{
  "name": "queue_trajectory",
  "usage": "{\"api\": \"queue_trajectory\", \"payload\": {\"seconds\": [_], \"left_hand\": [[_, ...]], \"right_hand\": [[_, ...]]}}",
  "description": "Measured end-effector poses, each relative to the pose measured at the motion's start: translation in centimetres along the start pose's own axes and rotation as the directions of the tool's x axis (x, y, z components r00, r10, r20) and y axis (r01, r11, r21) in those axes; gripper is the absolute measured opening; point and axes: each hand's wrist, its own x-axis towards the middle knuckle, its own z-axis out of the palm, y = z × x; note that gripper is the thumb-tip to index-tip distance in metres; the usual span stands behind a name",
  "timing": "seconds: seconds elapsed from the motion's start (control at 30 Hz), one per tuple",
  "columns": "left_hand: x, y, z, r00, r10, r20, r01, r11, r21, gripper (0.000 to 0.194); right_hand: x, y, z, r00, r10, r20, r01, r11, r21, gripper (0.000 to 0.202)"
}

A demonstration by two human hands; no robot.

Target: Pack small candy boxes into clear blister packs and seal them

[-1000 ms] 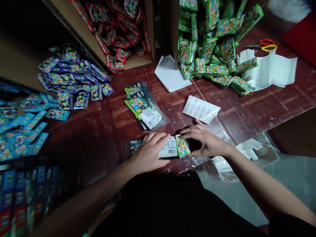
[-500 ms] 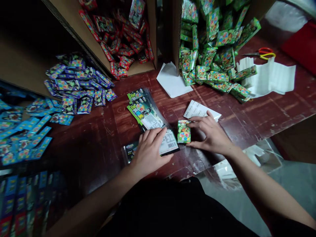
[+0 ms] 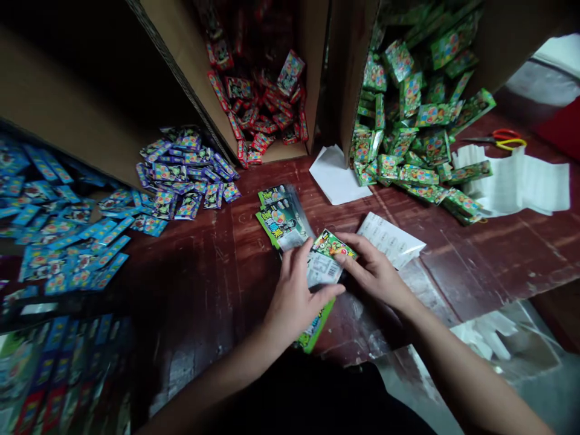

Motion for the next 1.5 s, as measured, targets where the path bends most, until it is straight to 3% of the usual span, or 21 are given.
{"api": "queue_trajectory", "payload": {"seconds": [0.1, 0.17, 0.27, 0.5, 0.67, 0.9, 1.0, 1.1, 1.2, 1.27, 1.37, 1.5], "left_hand": [[0.0, -1.1, -0.2, 0.992, -0.066, 0.103, 0.096, 0.943, -0.318, 0.056], [-0.2, -1.9, -0.4, 0.981, -0.092, 0.172, 0.156, 0.897, -0.413, 0.055], [-0.7, -2.7, -0.8, 0.975, -0.099, 0.200, 0.181, 0.875, -0.449, 0.056], [-1.8, -3.3, -2.1, 0.971, -0.131, 0.198, 0.212, 0.857, -0.469, 0.064], [-2.0, -3.4, -2.8, 0.969, -0.084, 0.232, 0.183, 0.875, -0.448, 0.062], [-1.7, -3.9, -2.7, 0.976, -0.061, 0.207, 0.162, 0.840, -0.518, 0.044], [-2.0, -4.2, -2.6, 0.981, -0.110, 0.160, 0.181, 0.815, -0.550, 0.056], [-2.5, -4.7, -2.5, 0.982, -0.128, 0.138, 0.183, 0.817, -0.547, 0.049], [-2.8, -5.2, -2.7, 0.980, -0.126, 0.154, 0.189, 0.838, -0.513, 0.038], [-2.9, -5.6, -3.0, 0.977, -0.140, 0.163, 0.204, 0.842, -0.500, 0.037], [-2.7, -6.0, -3.8, 0.969, -0.178, 0.173, 0.240, 0.842, -0.482, 0.035], [-1.8, -6.1, -4.4, 0.975, -0.188, 0.114, 0.219, 0.870, -0.442, 0.018]], "right_hand": [[0.7, 0.2, -0.5, 0.996, 0.033, 0.083, -0.037, 0.998, 0.051, 0.038], [1.1, 0.1, -1.2, 0.987, 0.042, 0.155, -0.051, 0.997, 0.052, 0.036], [1.5, -0.1, -1.4, 0.971, 0.041, 0.234, -0.050, 0.998, 0.033, 0.034], [1.1, 0.4, 1.3, 0.975, 0.049, 0.216, -0.054, 0.998, 0.019, 0.035], [1.7, -0.5, 0.6, 0.979, 0.019, 0.205, -0.023, 1.000, 0.021, 0.034], [1.4, -2.3, -0.5, 0.902, 0.016, 0.432, 0.055, 0.987, -0.152, 0.034], [-0.2, -1.9, 0.9, 0.933, 0.005, 0.360, 0.064, 0.982, -0.179, 0.043], [-1.8, -1.2, 3.2, 0.968, 0.056, 0.243, -0.045, 0.998, -0.050, 0.041], [-3.0, -0.8, 5.3, 0.978, 0.103, 0.183, -0.114, 0.992, 0.051, 0.035], [-3.5, -0.7, 6.3, 0.986, 0.149, 0.070, -0.157, 0.981, 0.118, 0.042], [-4.2, -0.7, 7.3, 0.958, 0.266, -0.110, -0.228, 0.935, 0.271, 0.044], [-4.2, -1.1, 7.3, 0.946, 0.318, -0.059, -0.284, 0.903, 0.322, 0.025]]}}
